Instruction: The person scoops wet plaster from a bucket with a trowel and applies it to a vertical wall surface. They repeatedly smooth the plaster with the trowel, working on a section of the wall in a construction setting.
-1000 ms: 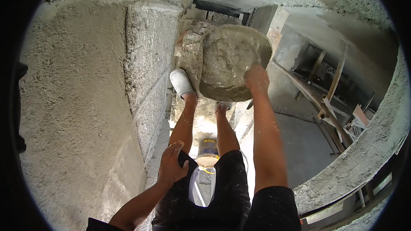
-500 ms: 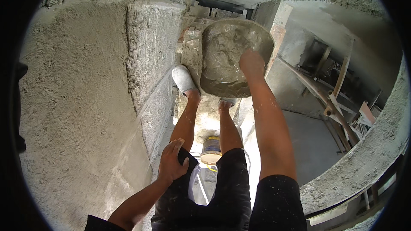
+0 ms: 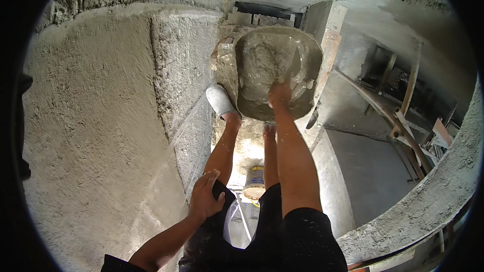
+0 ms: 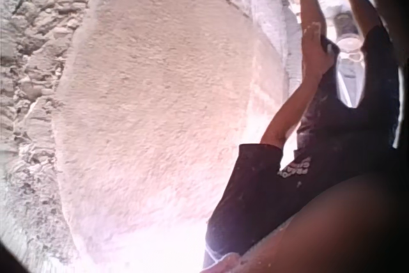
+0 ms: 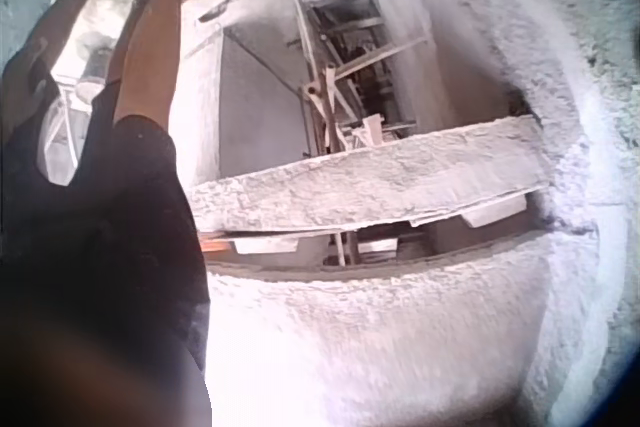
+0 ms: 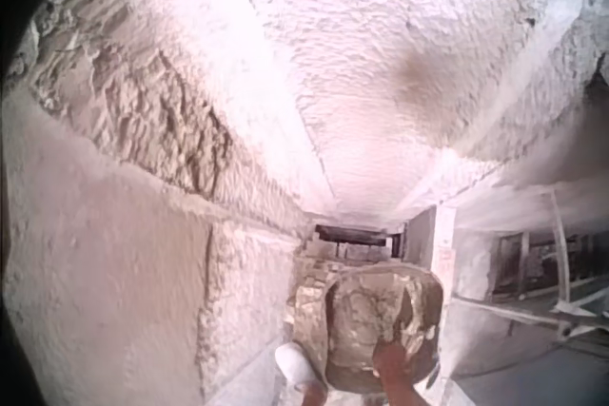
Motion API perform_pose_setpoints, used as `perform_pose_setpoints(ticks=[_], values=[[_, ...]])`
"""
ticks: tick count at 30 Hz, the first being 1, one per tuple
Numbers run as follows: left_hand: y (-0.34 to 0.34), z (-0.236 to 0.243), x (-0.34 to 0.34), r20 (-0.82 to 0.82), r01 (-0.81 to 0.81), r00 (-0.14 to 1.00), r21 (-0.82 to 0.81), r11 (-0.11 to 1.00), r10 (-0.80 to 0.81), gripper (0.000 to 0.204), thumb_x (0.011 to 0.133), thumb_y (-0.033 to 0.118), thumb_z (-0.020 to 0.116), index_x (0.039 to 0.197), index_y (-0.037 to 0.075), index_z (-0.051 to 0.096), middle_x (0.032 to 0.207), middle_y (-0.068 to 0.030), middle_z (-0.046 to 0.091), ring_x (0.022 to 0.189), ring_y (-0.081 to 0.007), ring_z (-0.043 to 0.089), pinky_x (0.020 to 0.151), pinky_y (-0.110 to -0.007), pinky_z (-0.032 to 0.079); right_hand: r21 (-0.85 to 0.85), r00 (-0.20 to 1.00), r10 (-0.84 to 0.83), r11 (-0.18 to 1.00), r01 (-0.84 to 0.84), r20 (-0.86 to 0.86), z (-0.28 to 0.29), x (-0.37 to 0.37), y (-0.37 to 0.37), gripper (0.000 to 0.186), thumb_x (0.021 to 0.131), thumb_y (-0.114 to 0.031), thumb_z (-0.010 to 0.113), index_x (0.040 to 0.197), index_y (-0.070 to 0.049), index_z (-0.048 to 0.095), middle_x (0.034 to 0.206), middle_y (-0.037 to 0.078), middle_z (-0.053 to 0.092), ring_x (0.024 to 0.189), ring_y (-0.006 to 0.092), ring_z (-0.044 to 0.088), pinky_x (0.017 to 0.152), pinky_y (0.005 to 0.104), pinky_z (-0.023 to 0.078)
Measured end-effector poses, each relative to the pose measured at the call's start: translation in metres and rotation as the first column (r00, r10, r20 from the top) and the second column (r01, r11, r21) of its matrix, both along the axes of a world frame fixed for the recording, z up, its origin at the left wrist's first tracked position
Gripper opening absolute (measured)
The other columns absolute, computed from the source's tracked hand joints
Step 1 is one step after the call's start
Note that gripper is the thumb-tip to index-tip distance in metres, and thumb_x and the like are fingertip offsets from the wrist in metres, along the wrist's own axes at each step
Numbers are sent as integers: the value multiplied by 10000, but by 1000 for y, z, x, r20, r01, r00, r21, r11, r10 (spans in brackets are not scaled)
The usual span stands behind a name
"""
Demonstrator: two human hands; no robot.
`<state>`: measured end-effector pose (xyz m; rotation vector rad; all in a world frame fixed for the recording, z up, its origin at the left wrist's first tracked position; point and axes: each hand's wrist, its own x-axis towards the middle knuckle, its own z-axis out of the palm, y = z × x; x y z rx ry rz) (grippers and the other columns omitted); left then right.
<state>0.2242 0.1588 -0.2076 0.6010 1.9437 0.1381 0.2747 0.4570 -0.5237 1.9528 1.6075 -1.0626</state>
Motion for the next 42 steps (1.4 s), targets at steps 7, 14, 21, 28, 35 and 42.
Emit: perform_pose_setpoints(ticks=[7,14,21,28,35,42], values=[[3,0,-3,11,27,1000,8,1000,-27,723,780,179,728,1447,26,492,1475,-205,531,1397,-382,467,1202,-472,346,29,964,163,987,-160,-212,67,19,-48,432,1000,-331,549,1351,-79,551,1161,333,675,1103,522,642,966,583,503],[-2,2,-4,10,27,1000,6,1000,-27,737,778,196,713,1454,11,483,1476,-218,526,1405,-388,455,1215,-481,326,-85,909,368,917,-389,-195,23,15,-26,358,1034,-286,495,1298,-66,597,1265,306,628,1146,494,622,981,561,502],[-4,-1,0,17,25,1000,17,1000,-25,738,781,196,713,1459,19,479,1475,-217,524,1402,-395,453,1211,-483,329,96,946,266,963,-252,-187,-10,105,-29,289,997,-227,534,1212,-54,620,1027,233,671,1021,433,659,947,572,506],[-9,-1,0,8,12,1000,22,1000,-12,742,783,197,713,1462,18,471,1489,-213,511,1421,-386,433,1215,-482,320,-17,990,139,990,-139,-4,-37,12,-37,437,996,-355,504,1285,-40,597,1155,286,695,1092,497,655,959,584,511],[-3,1,4,-42,56,998,20,998,-55,719,775,162,737,1434,21,485,1449,-193,551,1384,-382,480,1181,-477,370,-263,927,107,941,-211,-360,-36,51,-39,409,962,-390,611,1261,-111,610,916,220,680,856,399,672,795,512,532],[-4,2,14,-119,45,992,87,995,-34,729,770,152,736,1443,32,483,1440,-193,552,1366,-388,490,1177,-475,373,-496,826,-351,862,102,-440,53,72,-29,223,1027,-368,591,1055,-148,581,576,-8,457,426,122,437,380,329,368]])
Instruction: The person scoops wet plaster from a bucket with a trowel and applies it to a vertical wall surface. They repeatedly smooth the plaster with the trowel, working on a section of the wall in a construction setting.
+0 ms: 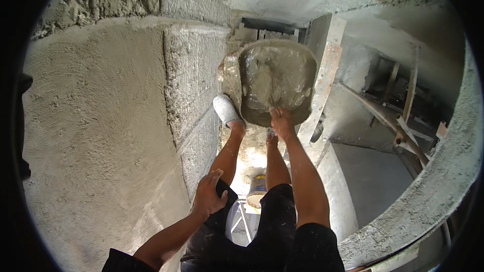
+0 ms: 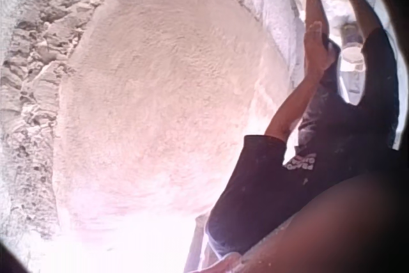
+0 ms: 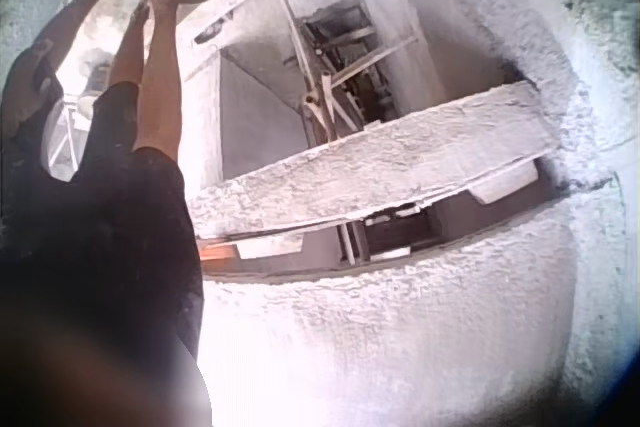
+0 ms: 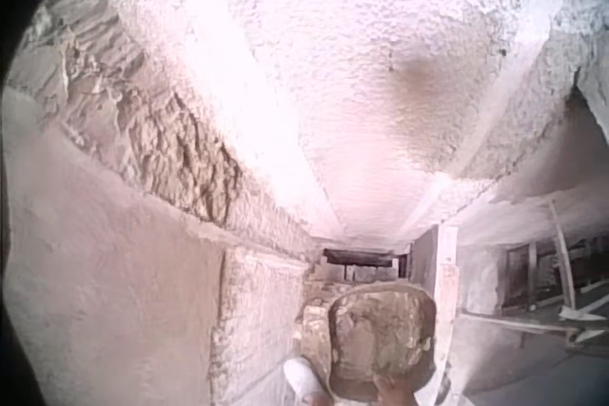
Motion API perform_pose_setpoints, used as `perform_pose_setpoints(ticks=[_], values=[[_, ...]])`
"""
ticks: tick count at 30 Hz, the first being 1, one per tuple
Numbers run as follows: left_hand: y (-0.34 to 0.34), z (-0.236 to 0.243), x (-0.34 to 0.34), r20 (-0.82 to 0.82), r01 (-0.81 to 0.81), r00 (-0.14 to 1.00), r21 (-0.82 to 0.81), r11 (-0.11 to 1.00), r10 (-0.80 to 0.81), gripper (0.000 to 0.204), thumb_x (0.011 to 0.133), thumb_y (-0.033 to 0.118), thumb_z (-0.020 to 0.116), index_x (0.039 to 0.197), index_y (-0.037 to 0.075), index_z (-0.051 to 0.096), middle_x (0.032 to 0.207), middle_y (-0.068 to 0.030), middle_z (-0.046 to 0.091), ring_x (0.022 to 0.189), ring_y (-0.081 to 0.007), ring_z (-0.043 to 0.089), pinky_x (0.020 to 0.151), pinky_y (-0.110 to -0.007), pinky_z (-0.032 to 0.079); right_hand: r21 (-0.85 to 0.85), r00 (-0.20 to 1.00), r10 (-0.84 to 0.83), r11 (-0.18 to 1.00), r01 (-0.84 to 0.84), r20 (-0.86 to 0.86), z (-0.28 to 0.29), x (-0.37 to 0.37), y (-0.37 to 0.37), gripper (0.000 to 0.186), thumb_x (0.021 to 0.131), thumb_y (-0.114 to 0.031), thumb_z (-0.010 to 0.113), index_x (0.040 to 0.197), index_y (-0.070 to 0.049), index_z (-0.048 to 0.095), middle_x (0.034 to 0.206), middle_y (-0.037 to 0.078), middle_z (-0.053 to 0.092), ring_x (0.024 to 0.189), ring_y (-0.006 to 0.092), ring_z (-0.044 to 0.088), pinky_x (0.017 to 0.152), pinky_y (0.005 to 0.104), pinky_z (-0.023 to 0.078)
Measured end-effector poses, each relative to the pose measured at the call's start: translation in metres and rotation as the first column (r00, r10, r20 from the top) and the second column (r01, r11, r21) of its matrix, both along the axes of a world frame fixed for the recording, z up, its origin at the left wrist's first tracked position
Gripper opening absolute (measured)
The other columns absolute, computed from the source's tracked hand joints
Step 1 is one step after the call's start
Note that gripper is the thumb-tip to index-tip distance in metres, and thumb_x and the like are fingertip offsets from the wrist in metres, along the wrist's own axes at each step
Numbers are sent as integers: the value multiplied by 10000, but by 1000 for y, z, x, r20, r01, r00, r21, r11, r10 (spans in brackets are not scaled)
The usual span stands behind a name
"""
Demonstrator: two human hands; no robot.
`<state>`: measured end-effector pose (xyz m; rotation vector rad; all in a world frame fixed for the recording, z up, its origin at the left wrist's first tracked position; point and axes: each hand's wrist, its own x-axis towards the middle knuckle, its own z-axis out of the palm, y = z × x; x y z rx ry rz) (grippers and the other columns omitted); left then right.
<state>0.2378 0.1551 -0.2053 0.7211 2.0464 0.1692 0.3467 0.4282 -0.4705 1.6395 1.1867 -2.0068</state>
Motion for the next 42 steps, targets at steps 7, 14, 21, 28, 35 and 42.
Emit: perform_pose_setpoints(ticks=[7,14,21,28,35,42], values=[[4,34,-1,-88,-398,913,27,917,398,692,820,244,727,1442,50,494,1431,-204,560,1362,-382,493,1176,-467,372,158,991,-65,984,83,-115,210,0,14,164,1021,-247,605,1104,-106,601,627,-6,499,444,98,464,386,293,398],[-57,117,-46,-231,-592,788,-33,805,570,728,875,392,711,1455,23,472,1428,-239,562,1342,-410,518,1168,-458,391,44,941,-174,980,195,-291,399,-117,35,130,925,-170,533,1040,-111,541,701,59,560,483,170,530,394,333,463],[-184,217,-46,-320,-830,547,-92,550,773,848,843,423,757,1508,13,426,1463,-261,536,1345,-412,535,1149,-454,431,6,514,-231,909,417,-826,580,-336,13,250,971,-135,562,1211,-66,542,798,47,575,586,132,558,453,282,460],[-244,252,28,-183,-891,452,-140,432,873,683,950,378,635,1483,-3,442,1286,-233,583,1145,-405,566,901,-565,484,409,498,-70,476,778,-865,732,-599,-51,584,925,-37,652,1422,-9,347,1026,206,647,819,319,692,681,453,548],[-213,231,28,-161,-951,211,193,240,964,700,829,264,759,1436,12,519,1382,-254,608,1320,-417,557,1131,-450,440,758,391,650,543,361,-651,724,-541,-175,535,847,-123,737,1282,30,465,940,274,659,836,474,688,712,522,541],[-241,453,-130,-688,-223,-282,724,652,668,460,1038,271,569,1431,36,531,1462,-230,548,1388,-412,501,1188,-602,375,794,747,580,597,-117,-326,641,-418,-170,449,963,-195,622,1334,37,516,1154,303,661,1073,483,656,939,541,509]])
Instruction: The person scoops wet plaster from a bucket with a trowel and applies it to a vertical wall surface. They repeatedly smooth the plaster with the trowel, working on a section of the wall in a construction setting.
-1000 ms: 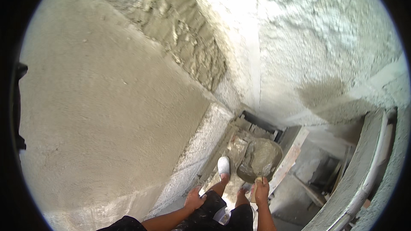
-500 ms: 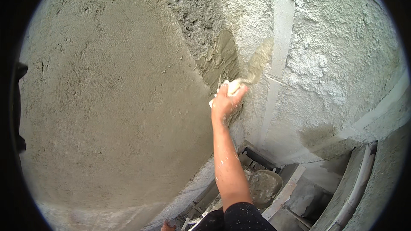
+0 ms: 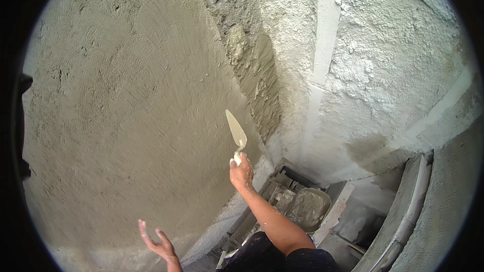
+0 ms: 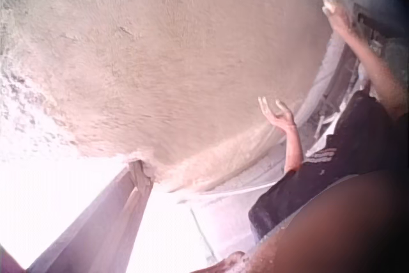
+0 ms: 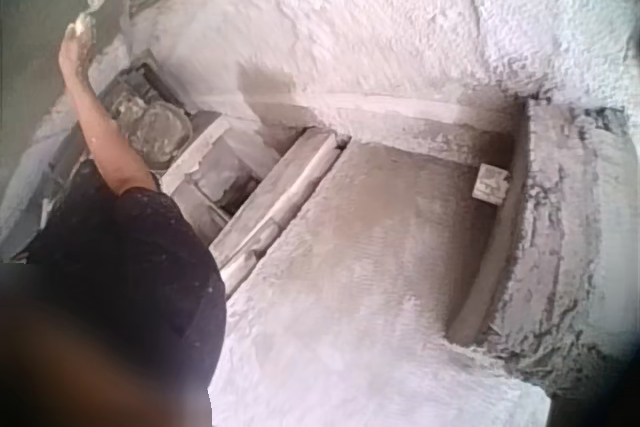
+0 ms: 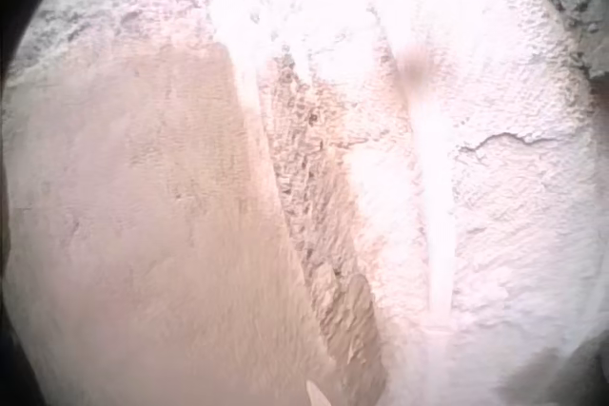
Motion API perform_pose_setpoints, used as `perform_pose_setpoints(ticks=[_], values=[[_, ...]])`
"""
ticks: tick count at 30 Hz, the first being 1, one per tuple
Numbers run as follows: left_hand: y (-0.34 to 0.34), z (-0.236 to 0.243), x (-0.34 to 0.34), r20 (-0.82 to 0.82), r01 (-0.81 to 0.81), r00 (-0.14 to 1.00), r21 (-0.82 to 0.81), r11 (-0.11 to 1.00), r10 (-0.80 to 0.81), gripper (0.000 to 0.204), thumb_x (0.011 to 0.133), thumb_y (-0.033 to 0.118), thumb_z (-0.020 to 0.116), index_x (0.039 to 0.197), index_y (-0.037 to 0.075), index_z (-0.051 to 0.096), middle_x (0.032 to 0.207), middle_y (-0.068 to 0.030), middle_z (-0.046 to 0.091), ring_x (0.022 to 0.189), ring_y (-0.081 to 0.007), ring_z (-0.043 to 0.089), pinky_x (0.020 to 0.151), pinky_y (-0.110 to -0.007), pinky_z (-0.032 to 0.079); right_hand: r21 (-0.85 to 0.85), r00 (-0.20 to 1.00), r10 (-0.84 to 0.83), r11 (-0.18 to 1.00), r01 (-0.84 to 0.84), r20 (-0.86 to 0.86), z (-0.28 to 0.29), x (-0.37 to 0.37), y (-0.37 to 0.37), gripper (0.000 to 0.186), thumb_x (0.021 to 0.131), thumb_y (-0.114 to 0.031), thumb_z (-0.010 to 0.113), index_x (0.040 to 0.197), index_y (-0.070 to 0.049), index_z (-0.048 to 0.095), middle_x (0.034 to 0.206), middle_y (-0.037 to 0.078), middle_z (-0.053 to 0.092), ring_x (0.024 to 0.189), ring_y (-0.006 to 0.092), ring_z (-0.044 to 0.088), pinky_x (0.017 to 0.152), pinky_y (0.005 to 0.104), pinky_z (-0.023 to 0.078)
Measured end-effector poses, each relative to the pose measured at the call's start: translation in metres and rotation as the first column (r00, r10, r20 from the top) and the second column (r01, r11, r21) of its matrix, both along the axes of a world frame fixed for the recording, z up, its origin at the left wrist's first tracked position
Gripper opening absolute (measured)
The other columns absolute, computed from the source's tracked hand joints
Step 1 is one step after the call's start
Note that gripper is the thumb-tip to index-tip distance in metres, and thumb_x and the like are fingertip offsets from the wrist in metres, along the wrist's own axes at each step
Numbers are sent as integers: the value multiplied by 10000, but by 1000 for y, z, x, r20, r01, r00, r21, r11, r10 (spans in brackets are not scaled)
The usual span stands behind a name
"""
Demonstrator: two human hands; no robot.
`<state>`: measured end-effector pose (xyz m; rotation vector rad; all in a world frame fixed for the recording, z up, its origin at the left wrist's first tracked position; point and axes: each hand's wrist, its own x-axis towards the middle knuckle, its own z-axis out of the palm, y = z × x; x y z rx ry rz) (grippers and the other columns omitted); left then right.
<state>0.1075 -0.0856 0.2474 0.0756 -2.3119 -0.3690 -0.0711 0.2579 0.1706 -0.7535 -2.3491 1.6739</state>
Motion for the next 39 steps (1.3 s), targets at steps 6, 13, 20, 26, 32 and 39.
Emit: perform_pose_setpoints(ticks=[6,13,20,26,32,39], values=[[-115,212,-75,-541,-334,839,-422,842,61,606,1039,381,546,1546,73,418,1626,-175,375,1531,-359,303,1261,-609,169,-563,973,-109,826,-24,-202,29,-57,52,264,1022,-165,583,1261,-55,566,898,87,678,666,134,637,542,324,550],[-141,237,-117,-645,-407,764,-452,794,25,680,1023,489,542,1553,82,416,1639,-136,372,1555,-342,256,1259,-593,133,-894,957,-147,413,-171,-251,85,-165,113,367,1078,-372,479,1125,-28,599,762,70,579,577,181,550,499,330,486],[-146,234,-119,-642,-423,766,-462,780,35,736,1022,526,522,1560,44,382,1658,-161,325,1553,-364,248,1262,-590,117,-920,950,-30,260,-293,-311,127,-243,128,492,1097,-466,391,871,-54,533,664,55,501,516,174,472,451,319,403],[-141,237,-122,-642,-437,766,-490,754,27,746,1017,529,544,1559,46,373,1643,-174,345,1541,-380,262,1253,-599,157,-812,970,20,543,-215,-244,164,-234,107,468,1105,-462,374,893,-63,499,663,40,492,495,147,471,439,339,436],[-137,239,-121,-638,-459,769,-510,728,38,739,1017,503,560,1556,36,365,1635,-188,348,1531,-393,272,1250,-600,182,-765,962,132,586,-269,-238,139,-182,68,456,1093,-500,391,908,-97,498,661,38,507,474,156,480,429,353,452],[-139,238,-119,-635,-463,770,-490,739,62,744,1021,523,538,1561,44,359,1643,-177,336,1537,-390,261,1256,-604,167,-834,968,78,495,-245,-238,115,-171,105,493,1078,-540,418,904,-92,525,661,35,516,487,166,489,425,356,426]])
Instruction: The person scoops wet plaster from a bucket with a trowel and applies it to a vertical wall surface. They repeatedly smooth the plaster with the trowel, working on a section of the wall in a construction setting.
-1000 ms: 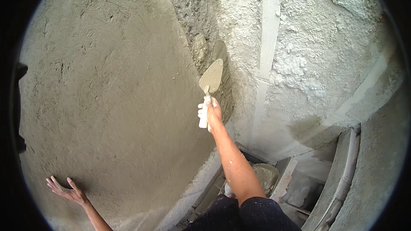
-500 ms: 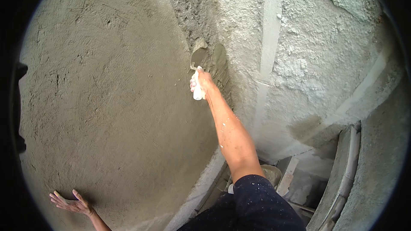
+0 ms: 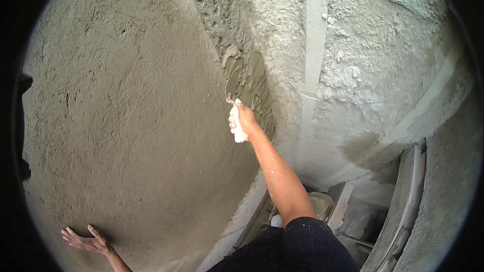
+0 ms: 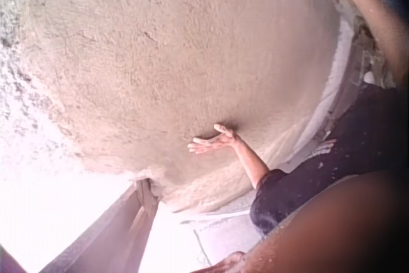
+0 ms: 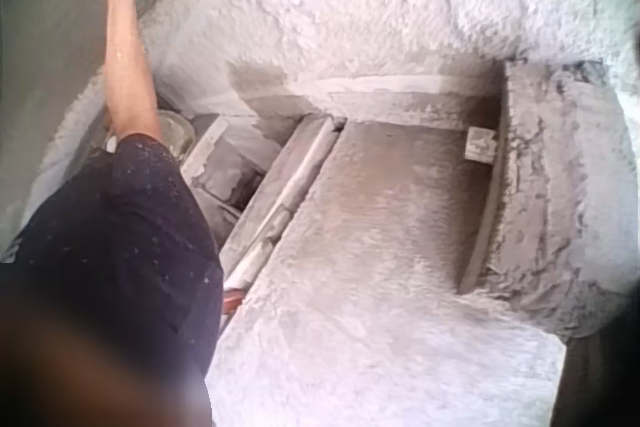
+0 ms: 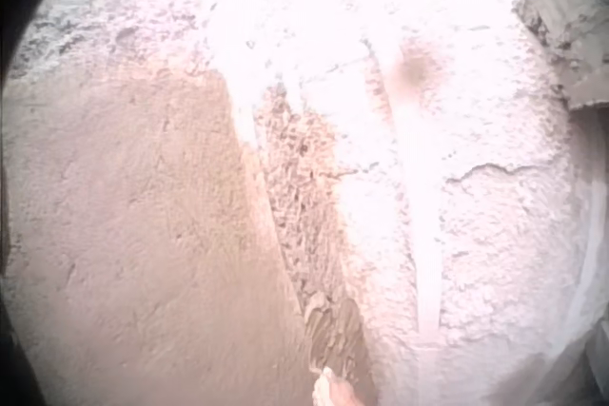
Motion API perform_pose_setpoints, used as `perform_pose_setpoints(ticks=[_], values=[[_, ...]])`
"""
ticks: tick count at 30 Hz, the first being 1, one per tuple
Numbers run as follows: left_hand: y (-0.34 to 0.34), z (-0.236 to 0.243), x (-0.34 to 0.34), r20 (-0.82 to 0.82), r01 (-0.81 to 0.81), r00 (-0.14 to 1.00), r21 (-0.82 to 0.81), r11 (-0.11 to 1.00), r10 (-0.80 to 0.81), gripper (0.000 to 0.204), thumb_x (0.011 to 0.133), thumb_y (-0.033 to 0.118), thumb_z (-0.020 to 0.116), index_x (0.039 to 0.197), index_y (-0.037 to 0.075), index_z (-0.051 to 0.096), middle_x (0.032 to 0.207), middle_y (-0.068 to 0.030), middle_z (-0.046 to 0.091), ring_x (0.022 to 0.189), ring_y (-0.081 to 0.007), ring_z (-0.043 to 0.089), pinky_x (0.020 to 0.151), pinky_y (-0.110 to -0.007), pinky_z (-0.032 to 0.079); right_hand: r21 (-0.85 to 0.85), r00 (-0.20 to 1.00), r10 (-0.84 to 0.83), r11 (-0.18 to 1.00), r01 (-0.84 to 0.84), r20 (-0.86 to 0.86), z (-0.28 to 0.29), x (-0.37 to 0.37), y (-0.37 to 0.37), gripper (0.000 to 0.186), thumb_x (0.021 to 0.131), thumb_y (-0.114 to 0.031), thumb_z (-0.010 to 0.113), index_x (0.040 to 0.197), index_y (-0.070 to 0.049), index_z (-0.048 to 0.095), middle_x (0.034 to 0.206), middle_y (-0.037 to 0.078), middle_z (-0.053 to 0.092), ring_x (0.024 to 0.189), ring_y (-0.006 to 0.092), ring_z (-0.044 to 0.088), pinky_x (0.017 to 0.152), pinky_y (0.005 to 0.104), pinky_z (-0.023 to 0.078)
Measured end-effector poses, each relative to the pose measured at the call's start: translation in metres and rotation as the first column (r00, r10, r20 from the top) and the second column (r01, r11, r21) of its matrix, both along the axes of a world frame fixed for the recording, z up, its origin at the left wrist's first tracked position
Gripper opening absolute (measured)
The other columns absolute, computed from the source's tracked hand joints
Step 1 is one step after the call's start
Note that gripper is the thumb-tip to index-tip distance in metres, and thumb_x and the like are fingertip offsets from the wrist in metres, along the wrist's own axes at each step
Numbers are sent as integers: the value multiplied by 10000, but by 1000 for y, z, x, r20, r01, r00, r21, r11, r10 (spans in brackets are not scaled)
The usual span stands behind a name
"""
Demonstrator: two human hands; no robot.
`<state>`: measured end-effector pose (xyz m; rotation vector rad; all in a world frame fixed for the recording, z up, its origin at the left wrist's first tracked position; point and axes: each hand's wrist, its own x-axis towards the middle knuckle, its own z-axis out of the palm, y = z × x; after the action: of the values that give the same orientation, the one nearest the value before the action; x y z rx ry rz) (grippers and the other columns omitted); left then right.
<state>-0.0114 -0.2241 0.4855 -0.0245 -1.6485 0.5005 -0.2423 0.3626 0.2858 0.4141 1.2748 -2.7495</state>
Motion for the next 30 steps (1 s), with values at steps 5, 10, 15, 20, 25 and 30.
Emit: perform_pose_setpoints(ticks=[5,10,15,20,25,30], values=[[-3,-1,1,-5,0,1000,13,1000,0,753,1015,535,550,1559,44,379,1649,-161,340,1539,-384,262,1258,-580,162,-129,998,-39,991,33,-40,55,-75,42,436,1095,-440,394,909,-64,516,680,39,479,506,155,465,446,341,418],[-2,-3,1,18,1,1000,-16,1000,-1,745,1016,505,555,1563,42,353,1642,-185,336,1544,-389,244,1256,-608,160,166,998,-51,984,58,-45,79,-68,12,427,1093,-447,393,942,-63,502,691,52,519,488,159,495,424,353,438],[-4,-1,1,10,44,999,-48,998,-43,730,1008,477,573,1552,33,375,1628,-203,357,1540,-387,258,1253,-616,159,218,997,27,976,-10,-75,75,-30,-9,428,1087,-477,414,932,-88,504,675,43,526,472,159,496,408,350,438],[24,-16,2,15,184,982,117,976,-186,696,1004,470,549,1526,28,420,1619,-209,366,1540,-383,264,1254,-633,136,371,982,184,916,-152,-52,-21,68,-19,406,1076,-475,463,1005,-81,531,659,36,522,472,139,494,416,325,434],[148,-174,9,390,325,732,521,789,-559,686,999,434,508,1577,114,325,1647,-195,319,1549,-399,238,1265,-646,85,489,852,58,798,-353,521,-219,241,-17,387,1029,-435,553,1089,-63,640,745,114,652,555,221,629,520,398,520],[285,-411,98,627,-350,-239,657,668,-741,926,886,148,733,1628,55,187,1651,-210,305,1549,-398,231,1289,-471,135,734,681,-307,441,-518,665,-400,428,-2,444,944,-352,617,1228,-11,632,1058,248,732,978,452,706,903,507,550]])
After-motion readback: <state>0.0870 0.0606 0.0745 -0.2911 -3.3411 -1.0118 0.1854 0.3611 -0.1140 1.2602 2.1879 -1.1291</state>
